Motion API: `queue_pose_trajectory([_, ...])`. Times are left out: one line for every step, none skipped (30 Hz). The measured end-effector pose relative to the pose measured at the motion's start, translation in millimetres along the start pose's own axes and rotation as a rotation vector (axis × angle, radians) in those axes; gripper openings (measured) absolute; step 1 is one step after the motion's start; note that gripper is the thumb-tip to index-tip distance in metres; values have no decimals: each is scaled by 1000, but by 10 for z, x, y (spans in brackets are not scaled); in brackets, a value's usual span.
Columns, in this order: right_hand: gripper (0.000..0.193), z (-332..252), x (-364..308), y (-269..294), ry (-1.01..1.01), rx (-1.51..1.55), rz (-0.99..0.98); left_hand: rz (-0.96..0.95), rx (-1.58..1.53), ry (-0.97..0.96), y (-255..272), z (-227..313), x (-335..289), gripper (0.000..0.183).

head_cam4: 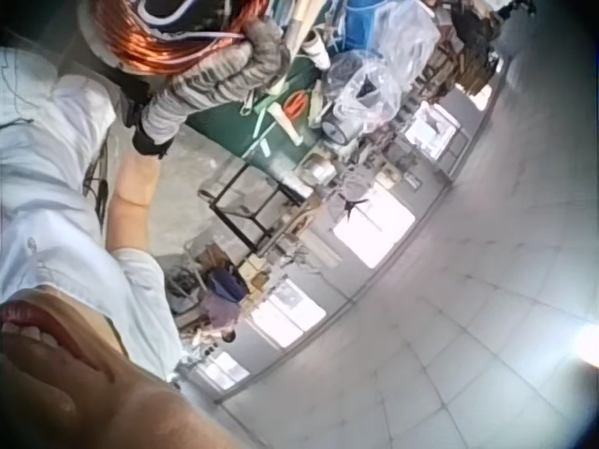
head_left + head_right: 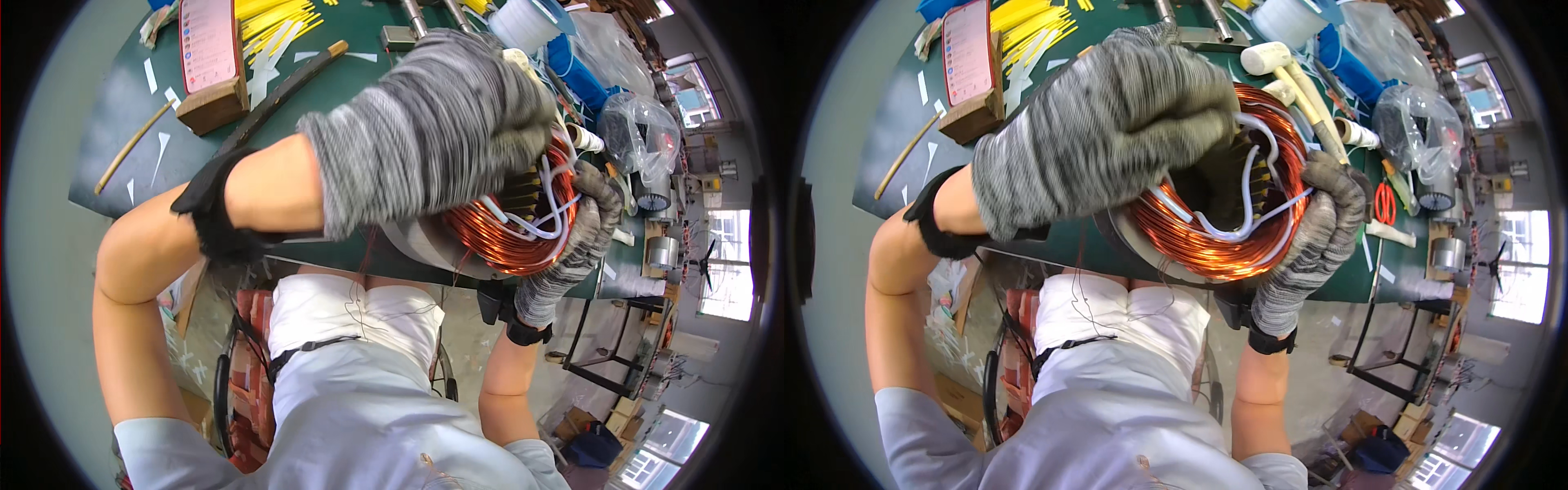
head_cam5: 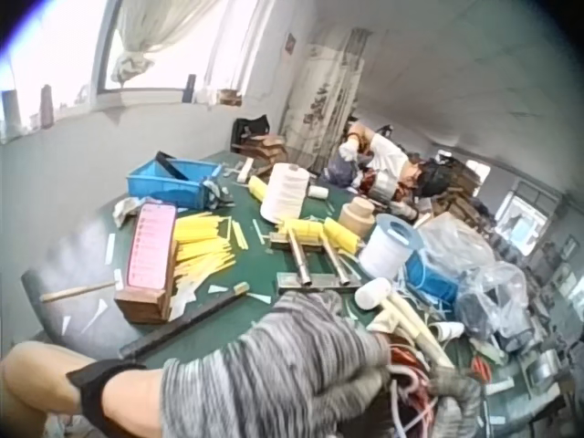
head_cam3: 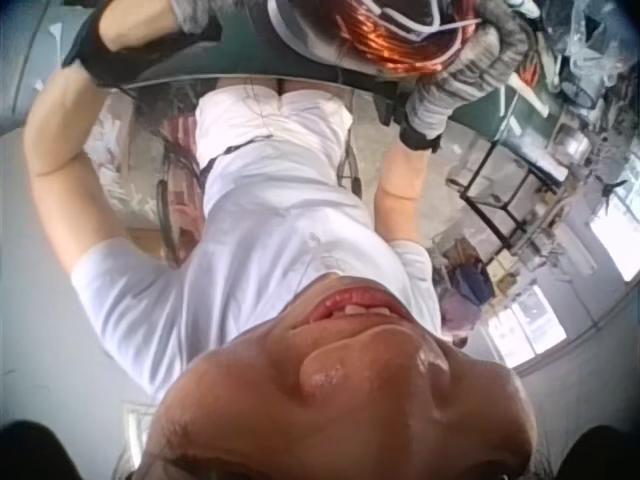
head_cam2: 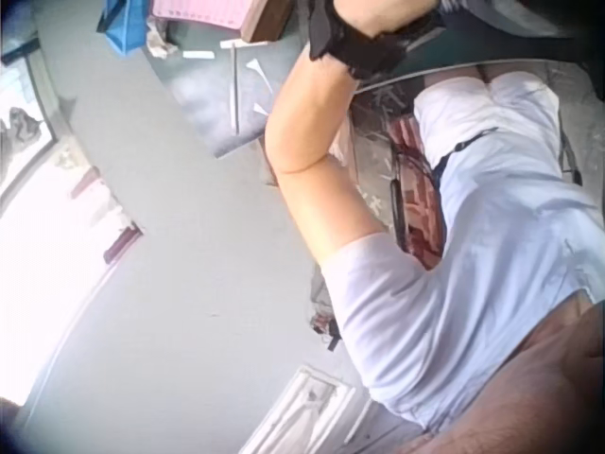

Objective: The person is winding and organizing copper wire coils within a motor stator, using tools to secure and trim the wires.

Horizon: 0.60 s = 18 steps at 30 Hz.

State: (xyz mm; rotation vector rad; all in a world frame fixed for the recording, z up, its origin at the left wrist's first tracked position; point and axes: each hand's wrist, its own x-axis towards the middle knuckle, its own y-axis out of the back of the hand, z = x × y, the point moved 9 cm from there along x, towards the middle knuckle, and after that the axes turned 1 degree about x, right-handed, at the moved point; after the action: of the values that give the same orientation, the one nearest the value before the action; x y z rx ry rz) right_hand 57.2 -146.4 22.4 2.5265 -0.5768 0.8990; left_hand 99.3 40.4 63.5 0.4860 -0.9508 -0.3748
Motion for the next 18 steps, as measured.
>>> queue_pose_trajectory([20, -33, 0, 15, 27, 18, 29, -41, -137, 145, -44, -145, 45, 20])
queue_pose_trajectory([20, -53, 1, 32, 22, -105, 42, -112, -163, 257, -111, -258, 82, 20])
queue_pose_trajectory([20, -94, 19, 19, 48, -87, 24, -149, -169, 295, -129, -308, 134, 21])
queue_pose_trajectory([20, -202, 35, -21, 132, -126, -38, -206, -181, 304, -159, -325, 205, 22])
queue_pose_trajectory([20, -281, 66, -9, 181, -160, -48, -235, -179, 233, -163, -272, 285, 23])
queue_pose_trajectory([20, -387, 94, -11, 249, -183, -90, -369, -202, 264, -230, -284, 300, 26])
queue_pose_trajectory([20, -443, 167, -10, 279, -209, -125, -444, -212, 307, -259, -296, 291, 28])
queue_pose_trajectory([20, -462, 252, -19, 256, -216, -203, -342, -167, 180, -139, -174, 351, 28])
queue_pose_trajectory([20, -470, 345, -8, 213, -221, -266, -224, -131, 69, -20, -53, 382, 28])
queue_pose_trajectory([25, -502, 430, -53, 207, -192, -347, -180, -306, 395, -9, -261, 269, 28])
queue_pose_trajectory([31, -501, 521, -80, 166, -173, -383, -143, -199, 342, 31, -207, 294, 30])
queue_pose_trajectory([44, -407, 530, -192, 45, -293, -591, -154, -161, 350, -9, -173, 241, 32])
queue_pose_trajectory([41, -511, 549, -310, 233, -497, -592, -177, -86, 363, -52, -153, 200, 34])
queue_pose_trajectory([45, -565, 608, -381, 319, -642, -561, -216, 118, 200, -91, -31, 237, 35])
queue_pose_trajectory([51, -516, 637, -484, 350, -842, -583, -184, 89, 181, -78, -11, 250, 35])
queue_pose_trajectory([51, -583, 695, -503, 396, -779, -524, -249, 138, 228, -141, -70, 248, 36])
queue_pose_trajectory([44, -418, 695, -614, 299, -830, -684, -274, 197, 231, -149, -93, 264, 38])
queue_pose_trajectory([38, -299, 672, -677, 236, -870, -794, -320, 304, 170, -182, -80, 303, 38])
